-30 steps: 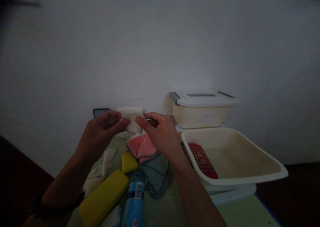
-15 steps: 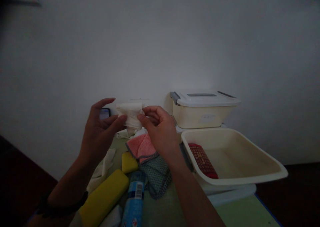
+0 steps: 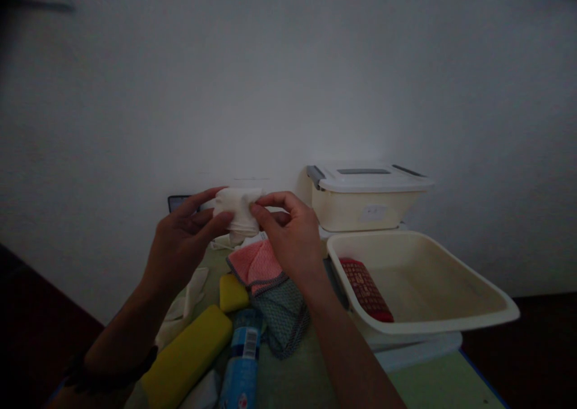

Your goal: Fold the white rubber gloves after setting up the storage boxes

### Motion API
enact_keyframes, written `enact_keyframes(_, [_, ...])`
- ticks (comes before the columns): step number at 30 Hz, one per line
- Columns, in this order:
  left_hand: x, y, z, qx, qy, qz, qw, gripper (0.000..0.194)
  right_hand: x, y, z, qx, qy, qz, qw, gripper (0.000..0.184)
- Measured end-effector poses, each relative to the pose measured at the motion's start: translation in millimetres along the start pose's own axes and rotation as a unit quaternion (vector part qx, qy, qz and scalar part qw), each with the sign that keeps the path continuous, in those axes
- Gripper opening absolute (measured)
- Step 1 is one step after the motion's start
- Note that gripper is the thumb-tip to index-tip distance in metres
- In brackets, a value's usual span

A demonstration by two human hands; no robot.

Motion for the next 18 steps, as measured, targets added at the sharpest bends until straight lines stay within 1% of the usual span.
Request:
enact_keyframes(3, [-0.7, -3.7, -4.0, 0.023, -0.049, 0.018, 0.998, 0.056, -0.7, -0.5, 1.8, -0.026, -0.007, 0.015, 1.0, 0.031])
enact_keyframes(5, [-1.2, -5.0, -5.2, 0.038, -0.072, 0.023, 0.996, 0.06, -1.0, -1.6, 0.5, -0.015, -0.029, 0.029, 0.999, 0.04])
enact_keyframes(6, [-1.4, -5.4, -5.4, 0.044, -0.079, 0.025, 0.996, 0.061, -1.1, -2.2, 0.1, -0.001, -0.035, 0.037, 0.999, 0.041])
enact_keyframes(11, [-1.9, -5.2, -4.4, 0.057, -0.09, 0.029, 0.994, 0.06, -1.6, -4.0, -0.3, 0.055, -0.036, 0.059, 0.996, 0.027])
enact_keyframes(13, [-1.4, -3.9, -5.1, 0.057, -0.091, 0.028, 0.994, 0.055, -1.4, -4.5, -0.4, 0.059, -0.032, 0.06, 0.996, 0.024])
enact_keyframes(16, [-1.0, -2.0, -6.1, 0.061, -0.083, 0.023, 0.994, 0.045, -0.5, -5.3, -0.3, 0.039, -0.026, 0.055, 0.997, 0.026])
enact_keyframes(18, [-1.2, -2.8, -5.0, 0.051, -0.07, 0.027, 0.996, 0.044, 0.3, -5.0, -1.0, 0.013, -0.029, 0.047, 0.998, 0.03])
Point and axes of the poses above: each hand's wrist, its own x-axis away from the middle knuckle, its own z-axis out of the back of the hand, y = z × x, the point moved 7 cm from there along -x, towards the middle knuckle, and after that the axes turned 8 degrees about -z, right-handed, at the moved point
